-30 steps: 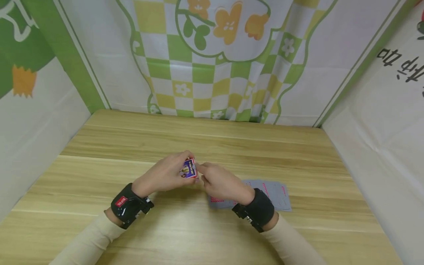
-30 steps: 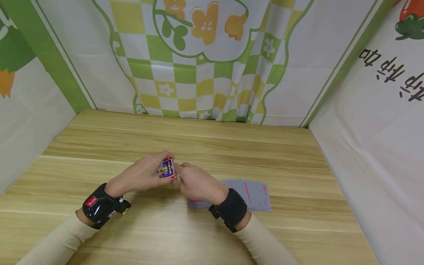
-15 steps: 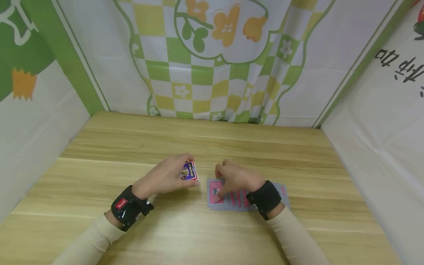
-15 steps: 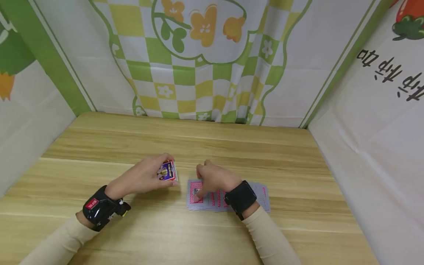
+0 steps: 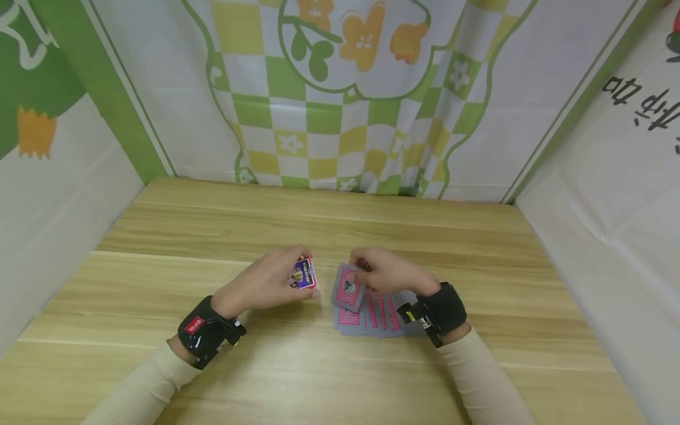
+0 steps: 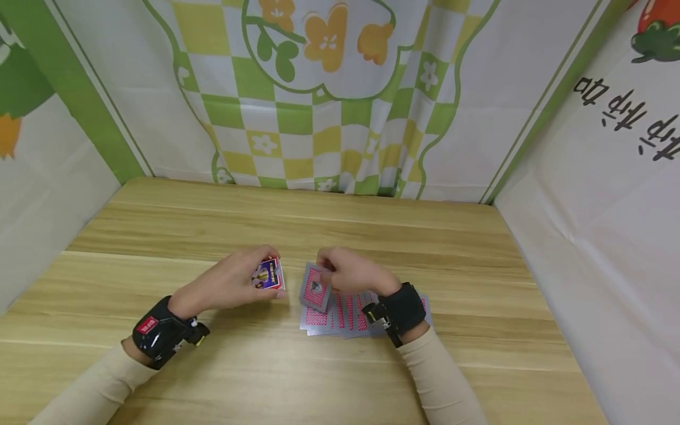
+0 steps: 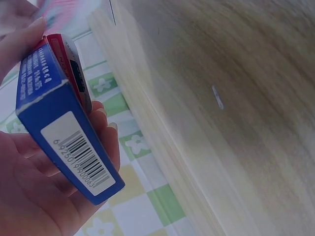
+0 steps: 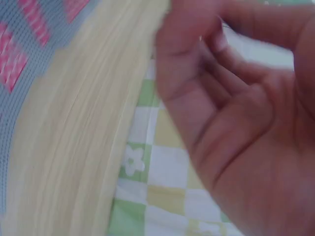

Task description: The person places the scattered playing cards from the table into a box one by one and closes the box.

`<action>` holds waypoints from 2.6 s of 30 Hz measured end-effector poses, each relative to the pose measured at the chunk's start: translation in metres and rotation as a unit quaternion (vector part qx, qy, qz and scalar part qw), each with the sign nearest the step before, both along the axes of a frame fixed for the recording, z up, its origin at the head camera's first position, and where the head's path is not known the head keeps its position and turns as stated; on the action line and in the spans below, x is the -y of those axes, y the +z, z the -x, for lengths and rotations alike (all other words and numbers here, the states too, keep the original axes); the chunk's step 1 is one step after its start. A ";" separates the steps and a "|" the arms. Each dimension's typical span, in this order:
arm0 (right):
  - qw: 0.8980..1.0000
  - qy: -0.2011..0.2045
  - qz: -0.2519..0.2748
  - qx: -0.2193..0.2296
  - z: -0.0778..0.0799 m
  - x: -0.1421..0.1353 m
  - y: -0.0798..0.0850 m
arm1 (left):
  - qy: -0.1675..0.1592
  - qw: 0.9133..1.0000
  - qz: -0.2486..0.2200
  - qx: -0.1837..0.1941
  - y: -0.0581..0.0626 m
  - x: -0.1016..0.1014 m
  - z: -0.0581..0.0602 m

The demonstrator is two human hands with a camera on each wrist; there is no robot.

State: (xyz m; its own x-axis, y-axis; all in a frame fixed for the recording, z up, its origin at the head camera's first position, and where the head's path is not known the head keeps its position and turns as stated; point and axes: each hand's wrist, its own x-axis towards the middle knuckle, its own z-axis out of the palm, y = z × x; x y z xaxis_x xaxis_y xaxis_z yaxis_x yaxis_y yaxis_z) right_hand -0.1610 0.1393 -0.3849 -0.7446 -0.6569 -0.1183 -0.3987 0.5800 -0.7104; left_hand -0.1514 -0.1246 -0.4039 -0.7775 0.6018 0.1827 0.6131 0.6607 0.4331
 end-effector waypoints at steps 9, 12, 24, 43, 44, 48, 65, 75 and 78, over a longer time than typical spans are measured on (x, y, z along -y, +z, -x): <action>0.982 -0.091 0.159 0.046 -0.001 0.008 0.011 | -0.010 1.000 -0.007 -0.006 0.001 0.000 -0.001; 0.979 -0.108 0.170 0.033 0.000 0.011 0.008 | -0.012 1.000 -0.011 -0.003 0.001 -0.002 -0.001; 0.976 -0.119 0.184 -0.009 -0.013 0.041 -0.008 | -0.002 0.999 -0.033 0.014 0.004 -0.003 -0.003; 0.999 -0.021 -0.004 -0.033 -0.008 0.026 -0.008 | 0.018 0.999 -0.023 0.015 0.004 0.001 -0.001; 0.997 -0.024 -0.045 -0.060 -0.007 0.024 -0.011 | 0.020 0.999 -0.020 0.017 0.004 0.001 -0.001; 0.968 -0.005 -0.222 -0.113 -0.007 0.019 -0.021 | 0.020 1.000 -0.012 0.017 0.003 0.000 -0.001; 0.961 -0.012 -0.252 -0.116 -0.008 0.023 -0.020 | 0.010 1.000 0.000 0.017 -0.002 -0.001 -0.001; 0.999 -0.002 -0.043 -0.030 -0.003 0.008 -0.003 | 0.005 1.000 -0.003 0.017 -0.002 -0.002 -0.001; 0.997 -0.024 0.068 0.025 -0.003 0.006 0.002 | 0.001 1.000 -0.004 0.012 -0.001 -0.003 -0.001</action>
